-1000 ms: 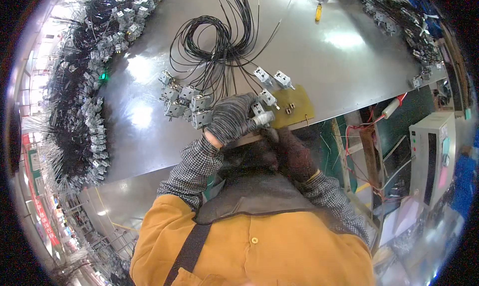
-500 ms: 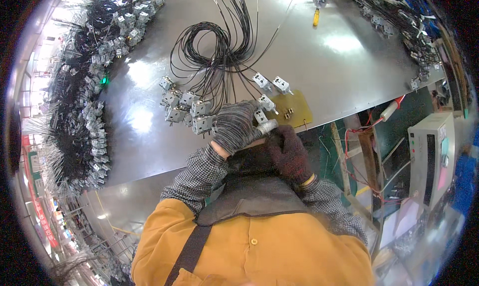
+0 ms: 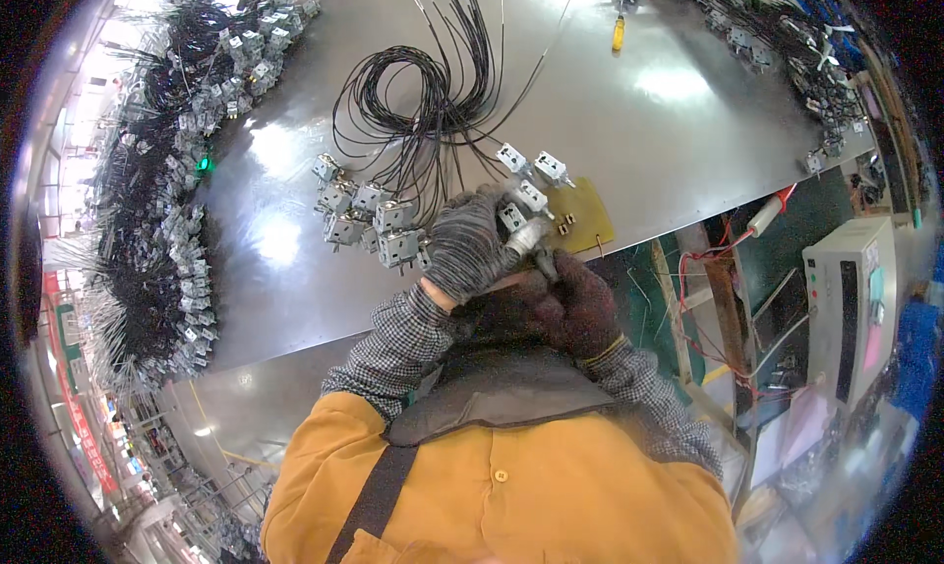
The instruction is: Manually organizing and assembling electronic wire harnesses on a jig at a production workbench.
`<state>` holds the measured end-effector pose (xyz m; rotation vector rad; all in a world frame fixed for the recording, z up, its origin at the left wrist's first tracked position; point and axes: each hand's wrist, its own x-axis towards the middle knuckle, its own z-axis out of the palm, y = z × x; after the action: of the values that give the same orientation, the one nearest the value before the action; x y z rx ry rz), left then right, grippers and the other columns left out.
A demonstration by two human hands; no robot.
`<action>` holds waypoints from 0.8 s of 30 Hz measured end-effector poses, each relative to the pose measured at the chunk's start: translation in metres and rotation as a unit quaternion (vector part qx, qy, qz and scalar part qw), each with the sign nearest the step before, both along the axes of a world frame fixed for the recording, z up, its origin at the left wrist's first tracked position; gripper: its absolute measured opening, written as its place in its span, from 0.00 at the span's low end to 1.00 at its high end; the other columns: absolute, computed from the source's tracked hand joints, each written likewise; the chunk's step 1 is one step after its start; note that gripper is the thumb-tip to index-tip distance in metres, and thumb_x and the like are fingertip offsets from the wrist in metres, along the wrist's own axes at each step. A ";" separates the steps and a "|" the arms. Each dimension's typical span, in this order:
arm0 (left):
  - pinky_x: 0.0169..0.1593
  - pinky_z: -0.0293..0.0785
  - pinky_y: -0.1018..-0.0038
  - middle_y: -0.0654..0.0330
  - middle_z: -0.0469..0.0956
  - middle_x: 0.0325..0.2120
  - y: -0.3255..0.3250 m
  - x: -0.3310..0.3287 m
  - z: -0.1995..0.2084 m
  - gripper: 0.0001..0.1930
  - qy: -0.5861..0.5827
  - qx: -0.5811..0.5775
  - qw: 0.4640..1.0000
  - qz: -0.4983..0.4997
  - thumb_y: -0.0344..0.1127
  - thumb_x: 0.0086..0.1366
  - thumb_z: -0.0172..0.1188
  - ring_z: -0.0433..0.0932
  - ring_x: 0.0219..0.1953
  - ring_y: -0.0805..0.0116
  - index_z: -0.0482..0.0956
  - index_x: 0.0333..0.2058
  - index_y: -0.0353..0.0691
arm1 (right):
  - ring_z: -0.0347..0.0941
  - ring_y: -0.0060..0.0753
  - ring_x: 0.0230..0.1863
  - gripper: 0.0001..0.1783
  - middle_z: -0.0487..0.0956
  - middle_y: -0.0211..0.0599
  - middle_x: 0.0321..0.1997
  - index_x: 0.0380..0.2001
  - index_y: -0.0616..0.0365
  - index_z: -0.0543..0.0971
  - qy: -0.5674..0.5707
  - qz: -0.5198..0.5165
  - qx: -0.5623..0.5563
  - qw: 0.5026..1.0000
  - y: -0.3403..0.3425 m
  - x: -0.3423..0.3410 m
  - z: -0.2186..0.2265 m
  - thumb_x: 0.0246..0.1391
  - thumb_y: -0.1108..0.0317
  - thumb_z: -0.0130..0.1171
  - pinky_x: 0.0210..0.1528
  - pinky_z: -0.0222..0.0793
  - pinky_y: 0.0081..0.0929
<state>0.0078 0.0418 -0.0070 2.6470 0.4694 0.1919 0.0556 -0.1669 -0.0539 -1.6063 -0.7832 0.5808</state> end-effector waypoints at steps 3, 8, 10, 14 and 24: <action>0.54 0.76 0.52 0.50 0.83 0.46 0.012 -0.012 0.011 0.40 -0.025 -0.090 0.995 -0.021 0.56 0.56 0.74 0.81 0.51 0.47 0.70 0.60 0.42 | 0.78 0.30 0.41 0.09 0.78 0.32 0.39 0.48 0.58 0.73 0.160 -0.008 -0.124 0.979 0.001 0.001 0.013 0.67 0.70 0.58 0.43 0.77 0.32; 0.69 0.54 0.45 0.56 0.83 0.49 0.044 -0.043 0.022 0.36 0.112 0.149 0.977 -0.105 0.55 0.53 0.74 0.74 0.62 0.53 0.76 0.58 0.48 | 0.79 0.32 0.43 0.04 0.79 0.33 0.42 0.43 0.62 0.74 0.539 -0.036 0.007 0.842 0.011 -0.003 0.040 0.67 0.75 0.57 0.43 0.78 0.32; 0.69 0.54 0.45 0.57 0.83 0.48 0.045 -0.044 0.017 0.33 0.111 0.173 0.971 -0.125 0.55 0.54 0.73 0.74 0.61 0.54 0.79 0.56 0.49 | 0.80 0.33 0.43 0.06 0.80 0.35 0.41 0.44 0.63 0.75 0.562 -0.016 0.009 0.827 0.025 -0.003 0.056 0.66 0.75 0.60 0.43 0.78 0.33; 0.63 0.65 0.53 0.58 0.84 0.46 0.039 -0.027 0.027 0.26 0.131 0.041 0.984 -0.110 0.56 0.58 0.71 0.78 0.55 0.53 0.84 0.53 0.51 | 0.81 0.31 0.44 0.12 0.82 0.38 0.39 0.49 0.64 0.78 0.458 0.040 0.070 0.885 0.031 0.013 0.054 0.66 0.71 0.62 0.47 0.78 0.31; 0.45 0.76 0.57 0.55 0.85 0.32 0.025 -0.003 0.012 0.26 -0.003 -0.041 0.995 -0.092 0.61 0.64 0.66 0.84 0.37 0.54 0.85 0.47 0.44 | 0.80 0.29 0.38 0.12 0.83 0.42 0.39 0.50 0.62 0.79 0.058 -0.100 -0.063 0.991 0.024 0.054 0.047 0.69 0.67 0.57 0.43 0.76 0.30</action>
<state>0.0045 0.0667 0.0051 2.5896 0.2251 0.1211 0.1092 -0.1433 -0.0070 -1.7265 -0.5006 0.5825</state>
